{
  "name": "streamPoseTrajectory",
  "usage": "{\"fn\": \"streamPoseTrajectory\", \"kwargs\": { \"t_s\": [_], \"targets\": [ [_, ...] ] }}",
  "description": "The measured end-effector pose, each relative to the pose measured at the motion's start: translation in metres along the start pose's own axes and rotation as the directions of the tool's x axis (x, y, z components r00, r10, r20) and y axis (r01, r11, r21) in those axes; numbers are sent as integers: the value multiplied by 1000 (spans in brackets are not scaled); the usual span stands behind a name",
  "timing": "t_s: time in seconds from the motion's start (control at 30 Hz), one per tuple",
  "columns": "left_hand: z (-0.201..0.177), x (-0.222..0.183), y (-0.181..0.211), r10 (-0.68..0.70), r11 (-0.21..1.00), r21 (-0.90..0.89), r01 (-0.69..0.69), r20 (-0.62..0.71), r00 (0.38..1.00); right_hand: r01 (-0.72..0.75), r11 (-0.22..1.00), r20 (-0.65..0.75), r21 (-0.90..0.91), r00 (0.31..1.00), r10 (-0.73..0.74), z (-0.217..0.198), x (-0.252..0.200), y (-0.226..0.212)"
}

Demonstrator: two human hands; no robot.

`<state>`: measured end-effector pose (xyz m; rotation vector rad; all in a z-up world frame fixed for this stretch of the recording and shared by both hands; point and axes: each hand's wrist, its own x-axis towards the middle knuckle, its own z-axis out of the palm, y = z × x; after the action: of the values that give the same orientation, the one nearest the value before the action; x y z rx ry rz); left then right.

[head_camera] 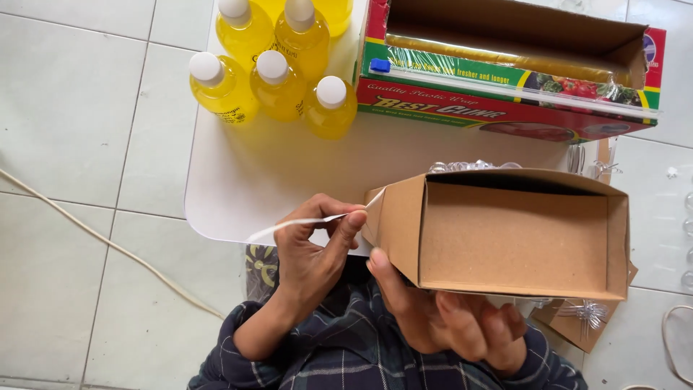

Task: Attaching a decorative bow to a cardboard box and separating plastic ties

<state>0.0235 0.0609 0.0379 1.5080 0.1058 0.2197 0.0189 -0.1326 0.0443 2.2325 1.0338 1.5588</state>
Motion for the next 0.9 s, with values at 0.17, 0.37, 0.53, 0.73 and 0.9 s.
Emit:
{"fn": "streamPoseTrajectory", "kwargs": {
  "t_s": [0.17, 0.37, 0.53, 0.73, 0.9],
  "targets": [
    [-7, -5, 5, 64, 997, -47, -64, -7, 998, 51, 953, 35, -300, 998, -43, 14, 23, -10],
    [-19, -11, 5, 77, 997, 15, -78, 49, 996, -46, 974, 162, -222, 983, 83, 4, 27, -26],
    [-40, -12, 7, -32, 989, -135, 52, 149, 988, -162, 983, 54, 84, 986, 158, 4, 4, -28],
    [-50, -12, 16, -73, 994, -65, 91, 244, 967, -143, 917, -13, 372, 987, 159, -17, -21, -14],
    [-52, -10, 27, -67, 994, 103, 37, 310, 948, -293, 718, -119, 631, 878, 463, -18, -27, -29]
  ]
}}
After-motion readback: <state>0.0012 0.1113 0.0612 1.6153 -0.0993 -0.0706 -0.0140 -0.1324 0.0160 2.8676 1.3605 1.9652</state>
